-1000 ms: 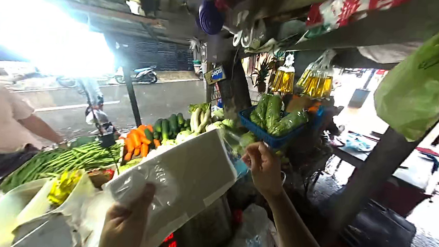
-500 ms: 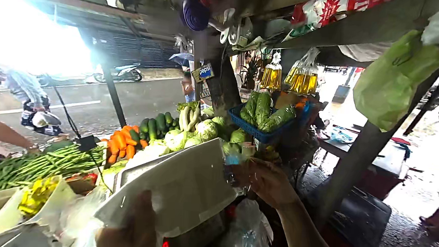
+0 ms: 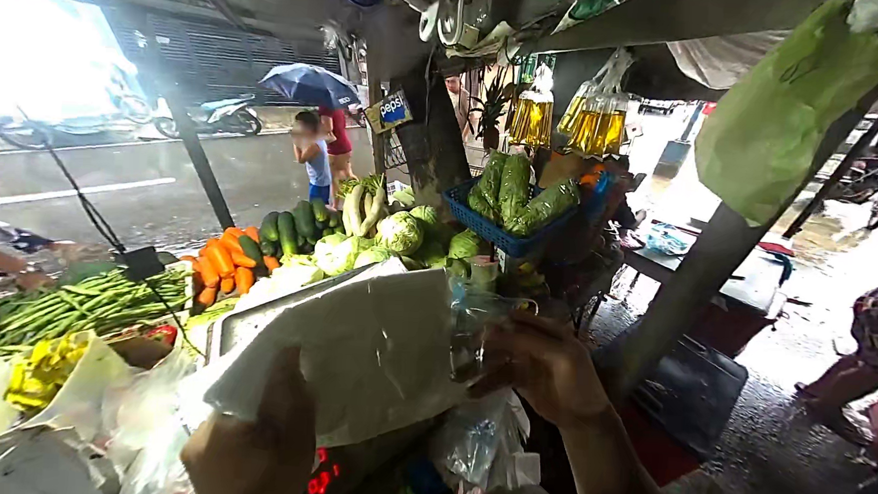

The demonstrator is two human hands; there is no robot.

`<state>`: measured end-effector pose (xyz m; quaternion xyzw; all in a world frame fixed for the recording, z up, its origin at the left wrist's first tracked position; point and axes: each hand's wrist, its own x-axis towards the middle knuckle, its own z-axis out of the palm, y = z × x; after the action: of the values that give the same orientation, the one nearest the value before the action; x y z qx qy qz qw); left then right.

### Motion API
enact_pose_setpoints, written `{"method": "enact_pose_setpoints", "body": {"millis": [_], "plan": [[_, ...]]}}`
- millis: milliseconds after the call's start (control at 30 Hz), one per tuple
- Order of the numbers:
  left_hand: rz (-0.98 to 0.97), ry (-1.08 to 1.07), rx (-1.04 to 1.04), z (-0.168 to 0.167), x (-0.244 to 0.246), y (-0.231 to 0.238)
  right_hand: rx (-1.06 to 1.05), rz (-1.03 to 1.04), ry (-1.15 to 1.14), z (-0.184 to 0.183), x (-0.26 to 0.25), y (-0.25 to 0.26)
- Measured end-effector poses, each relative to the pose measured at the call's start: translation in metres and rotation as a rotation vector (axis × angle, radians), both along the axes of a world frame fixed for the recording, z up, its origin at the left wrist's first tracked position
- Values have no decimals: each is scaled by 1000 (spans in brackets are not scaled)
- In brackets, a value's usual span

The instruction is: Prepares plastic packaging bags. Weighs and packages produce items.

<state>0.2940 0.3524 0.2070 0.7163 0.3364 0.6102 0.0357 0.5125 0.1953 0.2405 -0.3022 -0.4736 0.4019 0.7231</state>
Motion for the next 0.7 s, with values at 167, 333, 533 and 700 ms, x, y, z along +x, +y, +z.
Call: {"method": "enact_pose_setpoints", "body": {"millis": [167, 333, 533, 700], "plan": [[-223, -47, -290, 8, -5, -4, -233, 107, -342, -12, 22, 2], [-190, 3, -238, 2, 3, -10, -502, 60, -845, -15, 19, 10], [-236, 11, -77, 2, 12, -6, -116, -126, -706, -30, 8, 17], [-359, -13, -266, 16, 16, -6, -98, -265, -743, -43, 17, 24]]}}
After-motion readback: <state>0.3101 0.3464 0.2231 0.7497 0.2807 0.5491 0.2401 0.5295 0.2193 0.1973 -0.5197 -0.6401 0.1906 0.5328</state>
